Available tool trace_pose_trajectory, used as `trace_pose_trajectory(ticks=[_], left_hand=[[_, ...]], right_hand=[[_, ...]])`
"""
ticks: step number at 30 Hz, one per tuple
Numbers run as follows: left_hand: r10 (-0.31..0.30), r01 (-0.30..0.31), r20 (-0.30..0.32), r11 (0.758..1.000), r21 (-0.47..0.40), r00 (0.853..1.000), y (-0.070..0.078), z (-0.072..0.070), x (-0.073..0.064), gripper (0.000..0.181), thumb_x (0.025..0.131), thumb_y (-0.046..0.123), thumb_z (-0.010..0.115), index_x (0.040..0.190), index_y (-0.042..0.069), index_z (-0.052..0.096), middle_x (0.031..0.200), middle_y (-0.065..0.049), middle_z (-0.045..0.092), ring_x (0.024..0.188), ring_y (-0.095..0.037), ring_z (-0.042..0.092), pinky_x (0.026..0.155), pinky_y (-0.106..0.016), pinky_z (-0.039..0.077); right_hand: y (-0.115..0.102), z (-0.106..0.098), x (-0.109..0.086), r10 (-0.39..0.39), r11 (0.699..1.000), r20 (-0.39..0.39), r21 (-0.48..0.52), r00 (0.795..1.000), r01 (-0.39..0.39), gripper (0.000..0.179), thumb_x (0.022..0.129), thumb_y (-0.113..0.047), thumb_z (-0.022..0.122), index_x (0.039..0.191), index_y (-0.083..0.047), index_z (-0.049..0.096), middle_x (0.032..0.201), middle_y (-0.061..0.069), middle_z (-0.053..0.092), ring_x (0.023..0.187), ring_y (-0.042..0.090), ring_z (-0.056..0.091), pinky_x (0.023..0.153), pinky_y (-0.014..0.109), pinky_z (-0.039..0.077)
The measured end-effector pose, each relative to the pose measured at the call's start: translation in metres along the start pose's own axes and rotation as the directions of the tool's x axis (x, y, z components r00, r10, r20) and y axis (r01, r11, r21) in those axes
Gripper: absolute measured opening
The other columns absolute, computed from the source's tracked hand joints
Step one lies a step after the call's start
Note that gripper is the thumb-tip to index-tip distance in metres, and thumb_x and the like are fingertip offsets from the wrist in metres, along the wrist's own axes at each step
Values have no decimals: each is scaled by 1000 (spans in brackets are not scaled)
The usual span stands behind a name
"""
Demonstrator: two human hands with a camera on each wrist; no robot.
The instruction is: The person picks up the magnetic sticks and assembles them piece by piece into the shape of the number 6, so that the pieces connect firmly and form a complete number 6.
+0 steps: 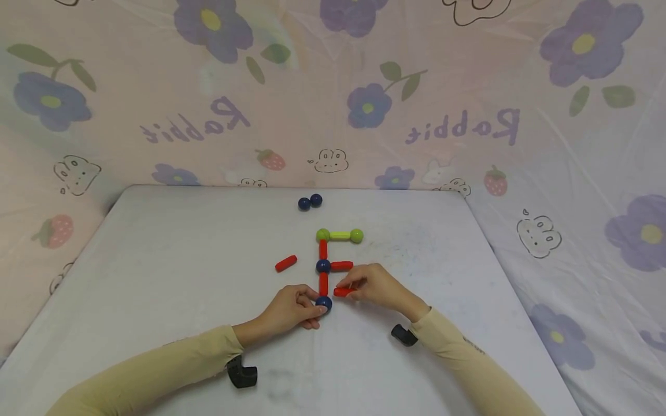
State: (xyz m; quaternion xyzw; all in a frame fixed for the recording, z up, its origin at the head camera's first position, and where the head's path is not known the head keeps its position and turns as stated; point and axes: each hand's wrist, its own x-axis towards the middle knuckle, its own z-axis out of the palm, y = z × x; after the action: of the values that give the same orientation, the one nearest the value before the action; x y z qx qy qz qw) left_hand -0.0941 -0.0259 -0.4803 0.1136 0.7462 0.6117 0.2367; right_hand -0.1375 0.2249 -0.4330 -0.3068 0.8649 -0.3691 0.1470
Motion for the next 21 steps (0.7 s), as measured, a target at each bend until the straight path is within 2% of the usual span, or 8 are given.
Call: trace_pose_trajectory(ticks=[9,21], left_hand=[[5,-5,-4,1000,22,1000,0,0,-1,37,87,21,77,113,-1,62,74,-7,74,62,-15,73,60,-23,59],[29,-29,6,999,36,1000,1,-1,-1,36,88,20,75,113,-2,62,75,-8,75,62,-14,73,60,-23,59]], right_hand=[[5,4,-6,-32,999,14,-8,999,32,28,81,-9,80,107,-19,78,99,-4,75,86,6,63,77,24,55],[2,7,-8,-26,999,43,-24,999,27,28,82,-9,79,108,-20,77,99,-5,74,88,7,63,80,25,56]])
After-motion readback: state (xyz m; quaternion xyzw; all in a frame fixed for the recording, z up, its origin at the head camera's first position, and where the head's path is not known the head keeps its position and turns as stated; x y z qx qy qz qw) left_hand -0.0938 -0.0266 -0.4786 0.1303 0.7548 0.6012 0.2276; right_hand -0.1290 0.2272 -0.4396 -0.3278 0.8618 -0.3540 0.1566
